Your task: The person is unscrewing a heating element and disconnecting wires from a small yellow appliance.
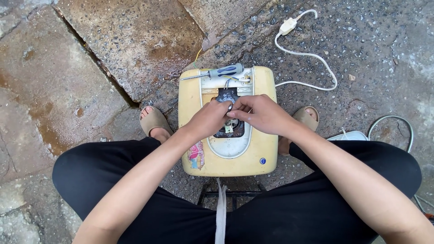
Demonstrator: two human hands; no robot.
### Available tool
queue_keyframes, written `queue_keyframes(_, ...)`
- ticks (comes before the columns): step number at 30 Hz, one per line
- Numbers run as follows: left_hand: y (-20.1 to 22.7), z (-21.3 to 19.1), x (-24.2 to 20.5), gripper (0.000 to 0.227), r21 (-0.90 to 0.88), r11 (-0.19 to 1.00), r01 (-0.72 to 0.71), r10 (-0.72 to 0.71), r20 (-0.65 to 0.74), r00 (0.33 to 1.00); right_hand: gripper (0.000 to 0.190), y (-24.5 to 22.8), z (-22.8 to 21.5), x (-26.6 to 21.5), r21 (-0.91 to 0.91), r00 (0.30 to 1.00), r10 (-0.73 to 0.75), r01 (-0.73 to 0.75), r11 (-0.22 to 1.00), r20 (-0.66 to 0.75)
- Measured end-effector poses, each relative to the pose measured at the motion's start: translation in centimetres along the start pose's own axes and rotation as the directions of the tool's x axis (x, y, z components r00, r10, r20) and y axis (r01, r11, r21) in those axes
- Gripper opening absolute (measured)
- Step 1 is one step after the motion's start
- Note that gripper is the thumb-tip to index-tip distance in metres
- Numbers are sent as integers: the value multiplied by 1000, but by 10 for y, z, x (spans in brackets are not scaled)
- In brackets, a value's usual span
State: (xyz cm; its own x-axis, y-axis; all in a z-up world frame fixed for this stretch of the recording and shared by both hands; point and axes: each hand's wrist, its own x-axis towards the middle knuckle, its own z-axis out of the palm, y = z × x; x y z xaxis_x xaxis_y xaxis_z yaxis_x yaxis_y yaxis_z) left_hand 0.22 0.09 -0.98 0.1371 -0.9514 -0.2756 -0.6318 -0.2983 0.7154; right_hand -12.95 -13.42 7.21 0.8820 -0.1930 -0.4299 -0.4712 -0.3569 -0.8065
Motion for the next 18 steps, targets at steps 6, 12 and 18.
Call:
queue_keyframes(6,-2,6,1,18,33,999,-42,42,4,999,27,2,-1,1,-14,999,41,-41,999,-9)
queue_keyframes(12,-2,10,2,26,92,990,-111,111,-1,994,31,2,-8,-1,-69,994,107,-107,992,-12)
queue_keyframes(18,7,8,0,27,78,995,-64,67,-31,997,27,-3,-14,-3,-42,998,56,-57,997,-11)
